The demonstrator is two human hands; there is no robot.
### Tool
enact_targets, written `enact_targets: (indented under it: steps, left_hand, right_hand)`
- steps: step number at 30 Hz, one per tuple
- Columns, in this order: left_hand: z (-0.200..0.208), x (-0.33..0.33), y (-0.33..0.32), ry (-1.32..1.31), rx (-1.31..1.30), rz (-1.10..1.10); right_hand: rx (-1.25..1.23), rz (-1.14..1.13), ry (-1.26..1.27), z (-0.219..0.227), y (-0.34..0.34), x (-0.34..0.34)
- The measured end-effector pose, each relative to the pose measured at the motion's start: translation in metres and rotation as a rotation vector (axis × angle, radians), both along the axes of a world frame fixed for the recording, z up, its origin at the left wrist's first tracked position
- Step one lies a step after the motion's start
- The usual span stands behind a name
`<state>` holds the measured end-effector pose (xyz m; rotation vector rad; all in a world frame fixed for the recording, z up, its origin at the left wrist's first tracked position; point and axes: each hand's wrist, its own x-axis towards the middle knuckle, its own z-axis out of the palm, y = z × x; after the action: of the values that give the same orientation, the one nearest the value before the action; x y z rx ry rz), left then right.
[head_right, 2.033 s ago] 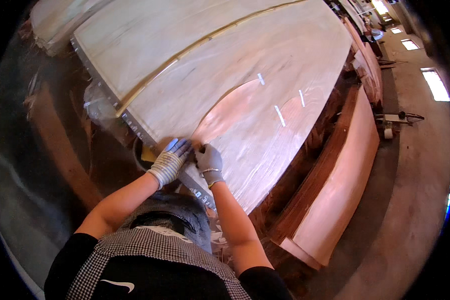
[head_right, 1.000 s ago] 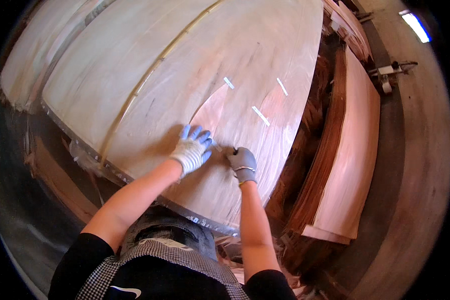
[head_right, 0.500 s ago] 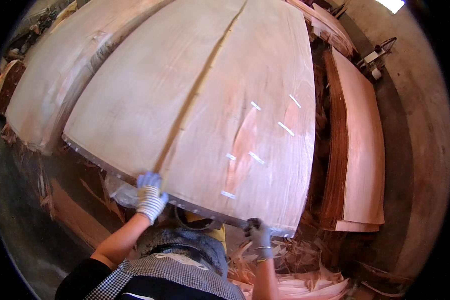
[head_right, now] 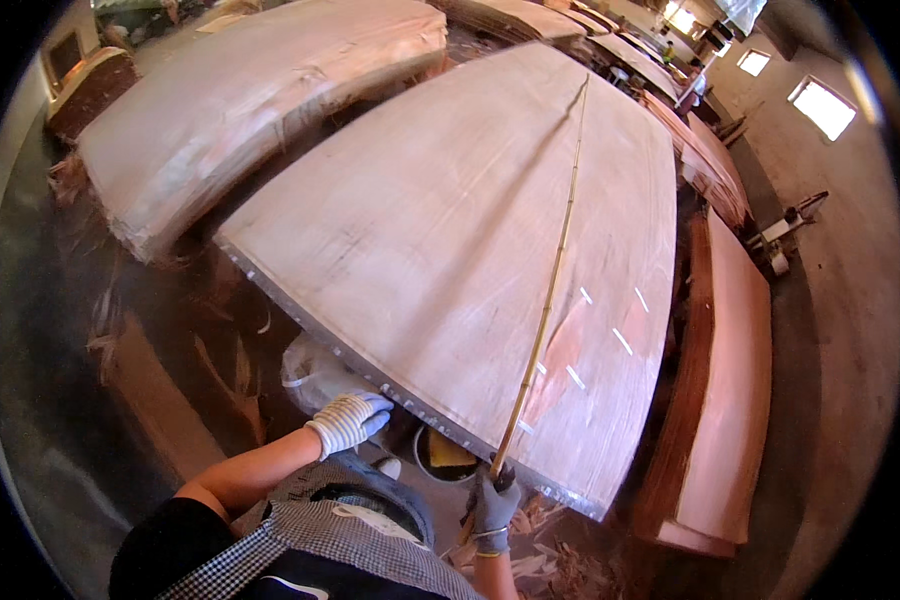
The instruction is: The person applies wood veneer to a large panel by picking up veneer sheets from a stack and placing them onto the panel surface, using a small tool to trim or press down sections.
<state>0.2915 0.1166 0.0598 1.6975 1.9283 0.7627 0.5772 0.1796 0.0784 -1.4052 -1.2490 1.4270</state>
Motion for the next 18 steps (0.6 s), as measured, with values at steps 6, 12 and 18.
enact_targets:
  steps: [6,12,18]
  left_hand:
    - [-0.01,-0.03,-0.039,0.06,-0.178,-0.082]
    - [0.002,-0.101,0.0,0.237,-0.028,0.025]
    - [0.025,-0.281,0.029,0.546,0.428,0.235]
  right_hand:
    - [-0.154,0.179,0.067,0.023,-0.041,-0.043]
    - [0.069,0.426,-0.338,-0.014,-0.07,-0.055]
    - [0.139,0.48,-0.757,-0.053,-0.116,-0.135]
